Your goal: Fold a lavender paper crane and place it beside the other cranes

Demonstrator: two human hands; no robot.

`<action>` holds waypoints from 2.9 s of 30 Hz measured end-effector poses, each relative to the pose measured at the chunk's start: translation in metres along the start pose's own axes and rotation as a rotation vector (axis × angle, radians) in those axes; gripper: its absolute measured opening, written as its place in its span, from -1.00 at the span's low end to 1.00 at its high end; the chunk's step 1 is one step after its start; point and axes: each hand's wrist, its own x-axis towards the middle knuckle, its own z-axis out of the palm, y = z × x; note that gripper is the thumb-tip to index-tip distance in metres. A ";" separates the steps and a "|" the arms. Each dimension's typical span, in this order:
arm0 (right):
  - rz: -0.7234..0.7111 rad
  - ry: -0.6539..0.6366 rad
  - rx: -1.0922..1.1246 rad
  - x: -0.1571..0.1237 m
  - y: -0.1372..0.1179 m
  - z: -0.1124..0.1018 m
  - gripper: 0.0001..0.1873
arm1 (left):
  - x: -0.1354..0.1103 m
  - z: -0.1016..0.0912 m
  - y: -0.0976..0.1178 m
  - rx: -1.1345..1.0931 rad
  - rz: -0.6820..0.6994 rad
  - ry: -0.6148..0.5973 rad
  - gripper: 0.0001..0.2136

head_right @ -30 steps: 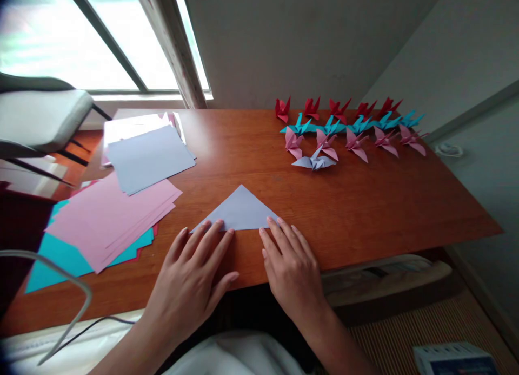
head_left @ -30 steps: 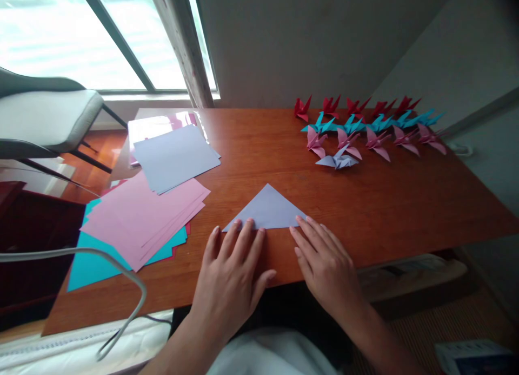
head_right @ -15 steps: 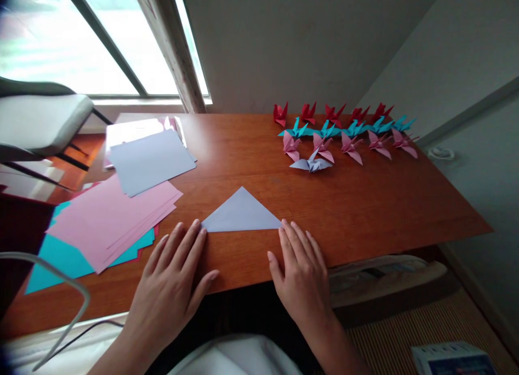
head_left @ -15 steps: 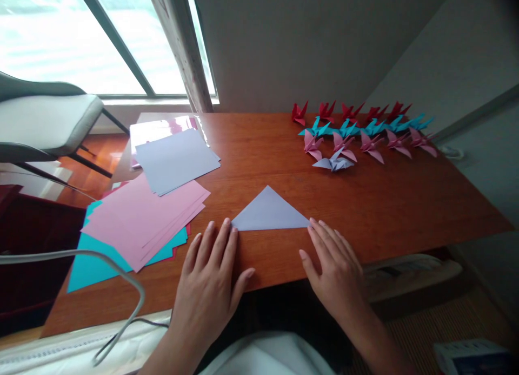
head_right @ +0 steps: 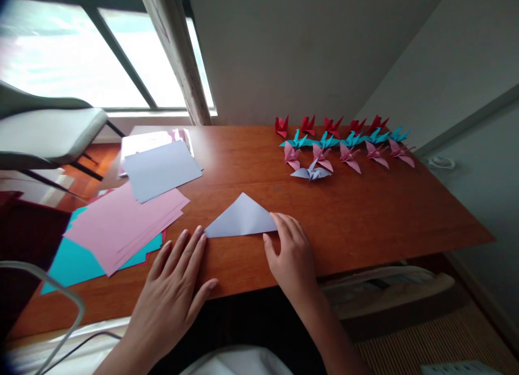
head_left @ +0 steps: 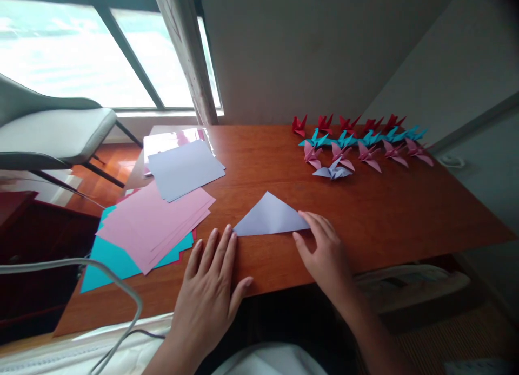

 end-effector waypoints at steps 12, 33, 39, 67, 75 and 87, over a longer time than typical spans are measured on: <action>-0.052 0.067 0.026 -0.002 0.003 0.004 -0.66 | 0.000 0.000 0.001 0.005 -0.026 0.035 -0.26; -0.353 0.266 0.015 -0.014 -0.017 -0.023 -0.66 | 0.041 -0.021 0.016 -0.256 -0.050 0.234 -0.42; -0.306 0.212 0.058 -0.028 -0.021 -0.015 -0.64 | 0.060 -0.023 0.027 -0.260 0.079 0.327 -0.71; -0.061 -0.101 0.234 0.008 0.022 -0.015 -0.65 | 0.054 -0.011 -0.038 -0.316 0.330 0.218 -0.69; 0.031 -0.165 0.311 0.006 0.017 -0.021 -0.62 | 0.050 -0.014 -0.027 -0.289 0.290 0.251 -0.65; 0.195 -0.244 0.545 0.012 -0.006 -0.003 -0.52 | 0.058 -0.017 0.002 -0.131 0.223 0.032 -0.65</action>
